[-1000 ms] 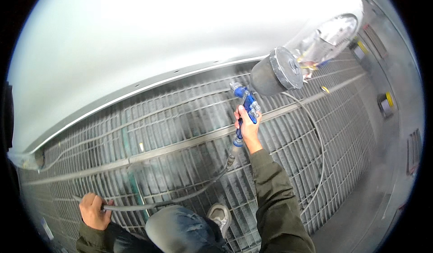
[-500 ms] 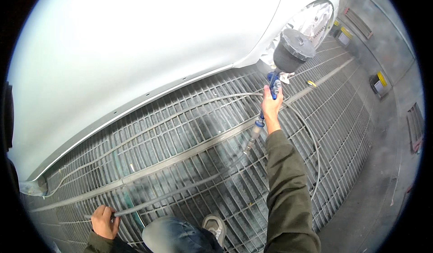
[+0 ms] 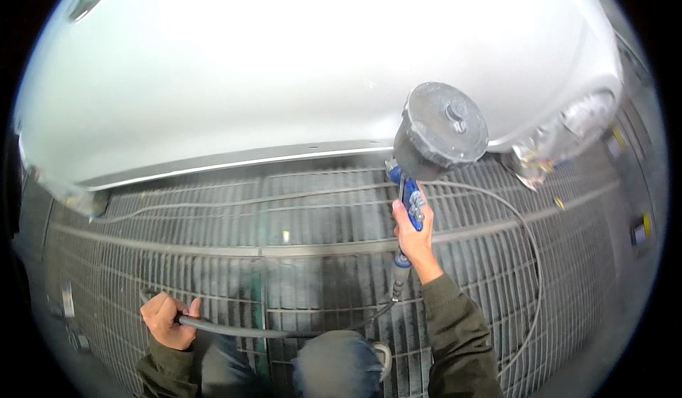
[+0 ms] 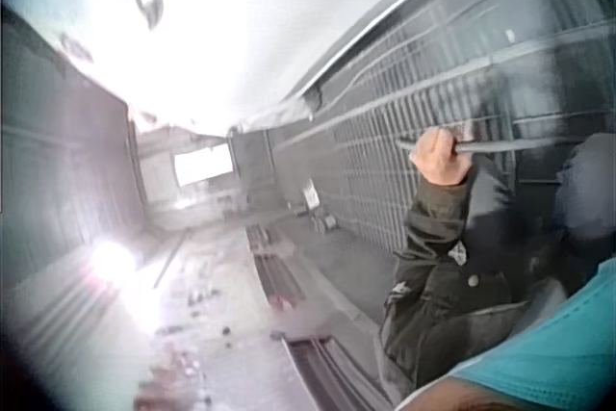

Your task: The person uses a spray gun to apply white paint to the exterior of a car inside a professional paint booth. The car is partially masked with plastic sheeting and tape. The person systematically sprays the rear bumper, side panels, and front bumper, moving around the vehicle to ensure even coverage.

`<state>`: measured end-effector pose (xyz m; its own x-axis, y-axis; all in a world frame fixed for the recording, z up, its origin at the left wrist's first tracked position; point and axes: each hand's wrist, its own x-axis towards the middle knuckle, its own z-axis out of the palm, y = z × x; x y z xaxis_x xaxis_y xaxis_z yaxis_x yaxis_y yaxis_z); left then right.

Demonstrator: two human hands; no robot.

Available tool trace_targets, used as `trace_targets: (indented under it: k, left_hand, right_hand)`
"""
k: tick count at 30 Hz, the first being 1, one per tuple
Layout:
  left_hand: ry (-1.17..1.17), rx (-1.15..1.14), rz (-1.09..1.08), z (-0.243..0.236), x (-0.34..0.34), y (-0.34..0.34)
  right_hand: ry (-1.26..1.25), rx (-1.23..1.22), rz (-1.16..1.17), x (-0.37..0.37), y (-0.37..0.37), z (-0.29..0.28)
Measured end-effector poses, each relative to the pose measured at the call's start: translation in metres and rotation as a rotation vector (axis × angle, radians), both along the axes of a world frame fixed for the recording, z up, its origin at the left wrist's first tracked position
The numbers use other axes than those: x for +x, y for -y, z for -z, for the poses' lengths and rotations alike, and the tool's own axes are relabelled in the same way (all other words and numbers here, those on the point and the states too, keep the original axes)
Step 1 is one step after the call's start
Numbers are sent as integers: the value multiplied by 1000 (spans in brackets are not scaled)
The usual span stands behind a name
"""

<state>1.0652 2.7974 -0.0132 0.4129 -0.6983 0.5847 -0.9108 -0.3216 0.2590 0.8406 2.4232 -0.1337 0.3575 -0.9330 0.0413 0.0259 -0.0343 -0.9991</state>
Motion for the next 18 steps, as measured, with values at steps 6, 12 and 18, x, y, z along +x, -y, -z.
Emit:
trace_targets:
  k: [6, 12, 18]
  left_hand:
    - [46, -151, -115, -18, 20, -74]
    - [71, -265, -259, -28, 43, -147]
    - [69, -270, -359, -29, 47, -173]
  right_hand:
    - [5, -228, -259, 132, -87, -20]
    - [37, -537, -455, 249, -157, -50]
    - [136, -381, -741, 321, -196, -81]
